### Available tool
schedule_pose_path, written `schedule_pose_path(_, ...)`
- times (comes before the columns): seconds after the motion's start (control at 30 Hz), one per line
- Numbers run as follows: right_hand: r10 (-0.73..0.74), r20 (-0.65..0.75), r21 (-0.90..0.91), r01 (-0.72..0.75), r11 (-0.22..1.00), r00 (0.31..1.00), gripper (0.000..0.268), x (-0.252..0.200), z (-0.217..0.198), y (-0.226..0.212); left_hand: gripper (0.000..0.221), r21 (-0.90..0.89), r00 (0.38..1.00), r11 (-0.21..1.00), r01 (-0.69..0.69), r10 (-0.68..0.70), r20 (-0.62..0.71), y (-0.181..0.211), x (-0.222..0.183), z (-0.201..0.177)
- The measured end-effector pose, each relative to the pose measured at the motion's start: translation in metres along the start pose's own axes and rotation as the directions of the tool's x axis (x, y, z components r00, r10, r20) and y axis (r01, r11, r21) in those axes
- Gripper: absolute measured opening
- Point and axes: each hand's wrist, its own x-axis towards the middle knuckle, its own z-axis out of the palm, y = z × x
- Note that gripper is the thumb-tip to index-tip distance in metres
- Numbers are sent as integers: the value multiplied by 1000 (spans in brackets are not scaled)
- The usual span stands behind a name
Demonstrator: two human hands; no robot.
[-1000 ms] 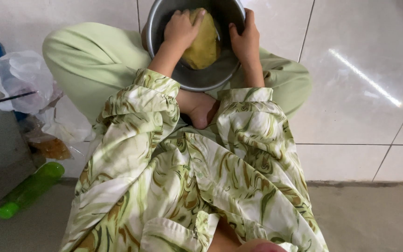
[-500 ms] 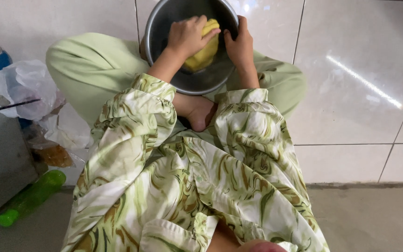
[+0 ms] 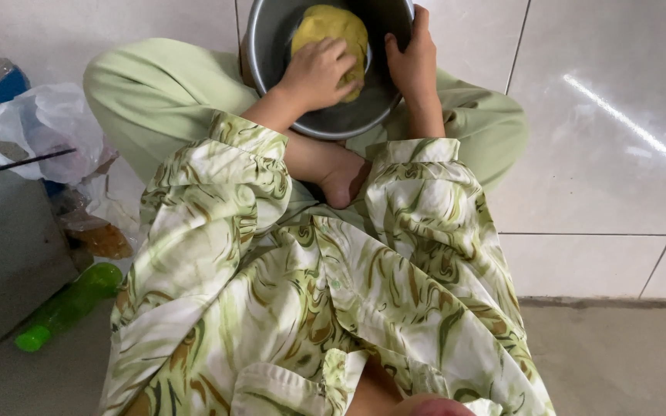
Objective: Kneading a ball of yellow dough in a metal bowl while sitting on the floor.
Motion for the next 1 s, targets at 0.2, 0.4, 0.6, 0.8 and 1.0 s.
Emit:
schedule_pose_path(0.2,-25,5,29,25,999,1000,46,1,-5,-14,41,242,963,933,267,-266,-36,-41,32,50)
schedule_pose_path(0.4,13,19,55,-14,998,1000,40,1,-5,-15,52,207,963,941,267,-270,-13,-36,42,71)
schedule_pose_path(0.6,8,50,89,-12,996,999,35,5,-9,-27,69,203,985,970,133,-153,83,-33,22,33)
schedule_pose_path(0.8,-6,39,75,3,997,999,37,5,-9,-23,40,176,977,984,2,36,-212,-10,22,4)
schedule_pose_path(1.0,-17,36,81,14,997,999,42,1,-6,-17,29,187,960,982,2,50,-276,-8,36,-30)
